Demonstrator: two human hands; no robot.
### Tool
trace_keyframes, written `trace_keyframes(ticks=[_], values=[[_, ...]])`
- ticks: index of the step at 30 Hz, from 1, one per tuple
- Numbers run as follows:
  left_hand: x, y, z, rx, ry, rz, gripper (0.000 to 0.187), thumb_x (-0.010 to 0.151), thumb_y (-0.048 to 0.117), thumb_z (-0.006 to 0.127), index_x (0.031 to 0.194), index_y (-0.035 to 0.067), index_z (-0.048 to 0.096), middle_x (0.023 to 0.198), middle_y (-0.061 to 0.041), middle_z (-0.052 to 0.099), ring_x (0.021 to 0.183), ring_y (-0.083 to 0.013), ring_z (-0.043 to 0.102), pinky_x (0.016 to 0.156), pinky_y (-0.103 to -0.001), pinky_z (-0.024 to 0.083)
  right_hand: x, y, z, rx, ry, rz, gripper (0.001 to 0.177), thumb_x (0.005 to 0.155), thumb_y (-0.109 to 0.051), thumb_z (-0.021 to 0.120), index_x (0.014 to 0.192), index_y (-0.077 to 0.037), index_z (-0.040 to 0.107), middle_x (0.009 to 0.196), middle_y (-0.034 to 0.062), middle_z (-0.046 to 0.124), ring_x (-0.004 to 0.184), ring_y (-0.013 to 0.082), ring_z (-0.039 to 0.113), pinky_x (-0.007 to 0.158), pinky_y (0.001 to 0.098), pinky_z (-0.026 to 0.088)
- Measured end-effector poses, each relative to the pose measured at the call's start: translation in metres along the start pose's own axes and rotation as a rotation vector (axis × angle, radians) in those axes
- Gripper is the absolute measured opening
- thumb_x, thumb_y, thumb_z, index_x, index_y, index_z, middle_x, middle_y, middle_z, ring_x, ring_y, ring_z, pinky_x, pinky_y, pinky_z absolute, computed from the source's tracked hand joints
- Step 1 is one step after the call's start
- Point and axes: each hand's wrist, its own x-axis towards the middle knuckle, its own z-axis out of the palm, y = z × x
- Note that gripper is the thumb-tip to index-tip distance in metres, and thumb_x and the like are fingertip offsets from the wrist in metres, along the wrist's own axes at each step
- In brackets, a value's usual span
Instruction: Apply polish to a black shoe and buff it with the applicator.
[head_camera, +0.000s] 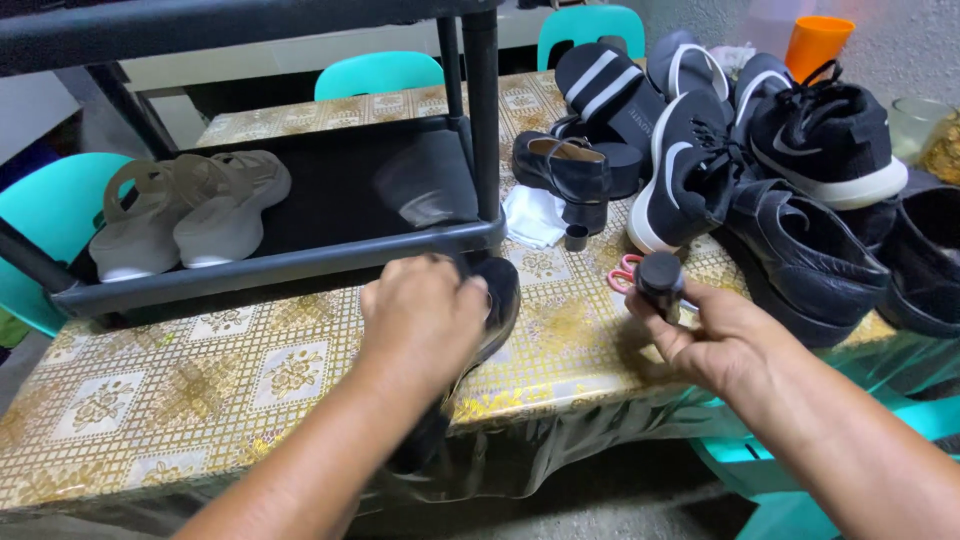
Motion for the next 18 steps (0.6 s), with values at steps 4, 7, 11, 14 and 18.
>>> trace_keyframes(ticks=[4, 7, 11, 14, 18], values=[[0.013, -0.006, -0.012, -0.009, -0.075, -0.205, 0.038, 0.104, 0.037, 0.061, 0.095, 0.008, 0.083, 0.087, -0.012, 0.073, 0.091, -0.0298, 0.066, 0.097, -0.045, 0.047, 0.025, -0.006, 0.007, 0.095, -0.137, 0.028, 0.045, 0.103, -0.022, 0.061, 0.120, 0.019, 0.051, 0.117, 0.0272, 0.065, 0.095, 0.0338, 0.076, 0.078, 0.0416, 0.061], [0.014, -0.003, -0.026, -0.619, -0.068, -0.558, 0.023, 0.093, 0.025, 0.066, 0.099, 0.007, 0.078, 0.072, -0.007, 0.069, 0.062, -0.0213, 0.059, 0.065, -0.040, 0.051, 0.034, 0.000, 0.016, 0.072, -0.147, 0.098, 0.029, 0.102, -0.018, 0.059, 0.111, 0.009, 0.065, 0.110, 0.0189, 0.069, 0.094, 0.0317, 0.077, 0.076, 0.0407, 0.062], [0.015, -0.008, -0.036, -0.828, -0.047, -0.697, 0.019, 0.094, 0.023, 0.067, 0.098, 0.006, 0.075, 0.078, -0.005, 0.070, 0.063, -0.0142, 0.061, 0.060, -0.033, 0.050, 0.037, 0.009, 0.026, 0.120, -0.065, 0.258, 0.036, 0.101, -0.028, 0.061, 0.110, 0.007, 0.066, 0.106, 0.0201, 0.064, 0.096, 0.0329, 0.072, 0.072, 0.0375, 0.062], [0.017, -0.025, -0.031, -1.002, -0.050, -0.699, 0.014, 0.095, 0.018, 0.068, 0.097, 0.005, 0.073, 0.082, -0.006, 0.070, 0.067, -0.0117, 0.064, 0.061, -0.027, 0.052, 0.030, 0.016, 0.033, 0.128, -0.026, 0.189, 0.036, 0.103, -0.029, 0.060, 0.110, 0.005, 0.067, 0.108, 0.0215, 0.064, 0.099, 0.0342, 0.072, 0.073, 0.0376, 0.062], [0.014, -0.029, -0.033, -1.191, -0.046, -0.678, 0.008, 0.096, 0.011, 0.066, 0.098, 0.005, 0.072, 0.087, -0.009, 0.072, 0.075, -0.0127, 0.068, 0.067, -0.022, 0.055, 0.014, 0.022, 0.038, 0.128, 0.024, 0.110, 0.033, 0.103, -0.026, 0.057, 0.115, 0.002, 0.068, 0.111, 0.0234, 0.064, 0.100, 0.0361, 0.073, 0.076, 0.0403, 0.062]])
